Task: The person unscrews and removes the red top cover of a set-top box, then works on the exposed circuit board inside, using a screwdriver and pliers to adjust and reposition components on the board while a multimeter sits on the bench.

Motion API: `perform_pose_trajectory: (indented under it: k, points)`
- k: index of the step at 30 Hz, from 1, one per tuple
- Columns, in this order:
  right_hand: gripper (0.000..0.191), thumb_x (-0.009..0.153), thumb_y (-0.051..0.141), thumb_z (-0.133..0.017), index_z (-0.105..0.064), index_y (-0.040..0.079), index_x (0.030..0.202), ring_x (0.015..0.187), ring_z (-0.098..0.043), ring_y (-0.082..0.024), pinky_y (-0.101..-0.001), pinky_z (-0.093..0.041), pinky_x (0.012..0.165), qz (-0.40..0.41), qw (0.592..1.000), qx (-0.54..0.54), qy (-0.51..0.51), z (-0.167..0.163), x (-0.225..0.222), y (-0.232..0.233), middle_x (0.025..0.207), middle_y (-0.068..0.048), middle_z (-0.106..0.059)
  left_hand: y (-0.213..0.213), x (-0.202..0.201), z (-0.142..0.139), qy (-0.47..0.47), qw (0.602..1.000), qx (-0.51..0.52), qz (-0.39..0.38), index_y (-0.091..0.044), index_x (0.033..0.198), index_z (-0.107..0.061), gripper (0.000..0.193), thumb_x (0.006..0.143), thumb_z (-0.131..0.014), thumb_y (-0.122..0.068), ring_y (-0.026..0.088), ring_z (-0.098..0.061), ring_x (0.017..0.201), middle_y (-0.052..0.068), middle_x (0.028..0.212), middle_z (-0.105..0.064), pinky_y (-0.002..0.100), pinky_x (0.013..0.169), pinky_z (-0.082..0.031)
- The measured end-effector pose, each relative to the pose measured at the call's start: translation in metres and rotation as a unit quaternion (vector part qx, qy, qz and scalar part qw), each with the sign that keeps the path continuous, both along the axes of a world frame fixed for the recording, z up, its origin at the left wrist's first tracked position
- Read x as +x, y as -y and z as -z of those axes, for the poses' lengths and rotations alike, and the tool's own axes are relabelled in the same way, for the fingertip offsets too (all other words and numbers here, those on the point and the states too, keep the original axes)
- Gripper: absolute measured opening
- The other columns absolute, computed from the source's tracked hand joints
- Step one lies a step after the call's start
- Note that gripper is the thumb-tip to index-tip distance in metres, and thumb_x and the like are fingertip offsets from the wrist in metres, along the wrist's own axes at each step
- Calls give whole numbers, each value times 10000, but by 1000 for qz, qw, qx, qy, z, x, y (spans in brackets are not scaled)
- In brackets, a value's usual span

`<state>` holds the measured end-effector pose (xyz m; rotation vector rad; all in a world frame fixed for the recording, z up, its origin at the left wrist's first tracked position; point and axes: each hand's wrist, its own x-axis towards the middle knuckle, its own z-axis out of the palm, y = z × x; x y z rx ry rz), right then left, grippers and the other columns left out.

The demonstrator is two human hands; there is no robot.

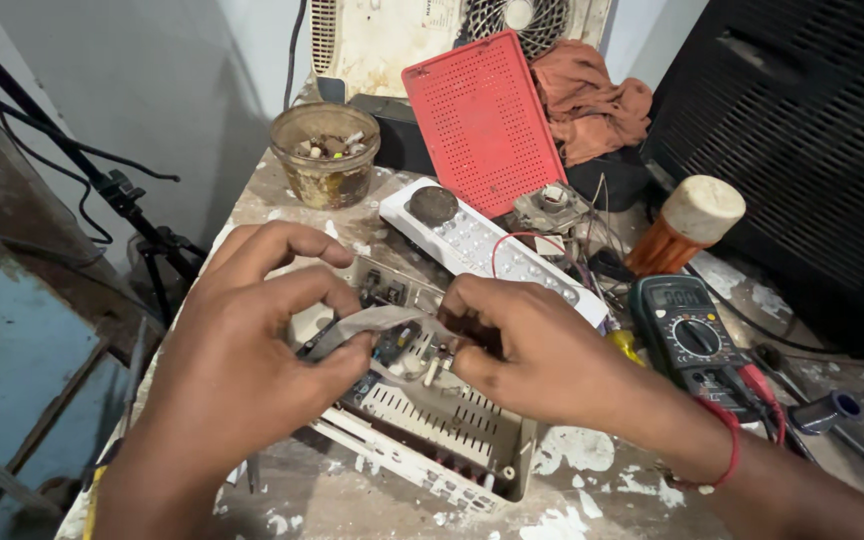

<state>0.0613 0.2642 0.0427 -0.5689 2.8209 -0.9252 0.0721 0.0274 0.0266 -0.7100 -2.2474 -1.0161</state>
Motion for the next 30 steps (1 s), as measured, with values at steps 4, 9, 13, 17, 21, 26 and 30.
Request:
perform_pose_trajectory:
  k: [4, 9, 13, 17, 21, 26, 30]
  points:
    - [287, 764, 143, -667, -632, 53, 1034, 693, -673, -288, -418, -515, 643, -13, 999, 26, -36, 4, 0, 0, 767, -148, -657, 1, -1, 2, 6, 999, 13, 29, -71, 926, -681, 314, 655, -830, -125, 258, -644, 1107, 60, 1107, -685, 362, 928, -493]
    - [282, 782, 140, -676, -621, 34, 1037, 775, -687, -305, -428, -524, 690, -49, 997, 11, -62, 11, -2, -5, 852, -159, -671, 0, -2, 3, 58, 998, 1, 21, -68, 858, -677, 282, 633, -841, -111, 246, -651, 1114, 54, 1080, -701, 376, 917, -494]
    - [277, 786, 125, -680, -629, 19, 1036, 810, -683, -318, -427, -518, 700, -68, 994, -2, -87, 14, -2, -8, 890, -170, -678, 0, -2, 5, 72, 997, -22, 5, -59, 847, -716, 280, 606, -841, -125, 259, -640, 1115, 50, 1079, -704, 383, 911, -490]
    - [247, 782, 101, -656, -649, 19, 1014, 790, -694, -302, -416, -527, 701, -50, 995, -8, -81, 13, -1, -9, 886, -166, -682, 5, -2, 9, 43, 998, -21, 33, -78, 841, -766, 223, 638, -817, -156, 263, -625, 1163, 34, 1168, -710, 373, 947, -476]
    - [216, 784, 67, -628, -654, 10, 991, 786, -701, -289, -412, -534, 701, -52, 995, -19, -78, 11, -1, -8, 870, -161, -695, 10, -6, 16, 62, 995, -23, 72, -92, 797, -785, 154, 653, -797, -146, 248, -624, 1173, 28, 1195, -719, 374, 993, -459]
    - [225, 792, 43, -616, -665, 23, 1010, 767, -717, -267, -400, -541, 689, -68, 997, -11, -35, 6, -1, -10, 865, -140, -714, 15, -12, 25, 68, 991, -24, 112, -105, 729, -787, 81, 648, -782, -102, 240, -604, 1221, 42, 1234, -724, 376, 1022, -428]
    - [240, 829, 108, -686, -673, 18, 1051, 851, -714, -262, -394, -546, 744, -169, 985, -10, -37, -5, -2, -18, 948, -125, -729, 12, -12, 28, 124, 986, -1, 111, -91, 721, -780, 71, 651, -792, -94, 235, -609, 1218, 56, 1274, -669, 318, 762, -523]
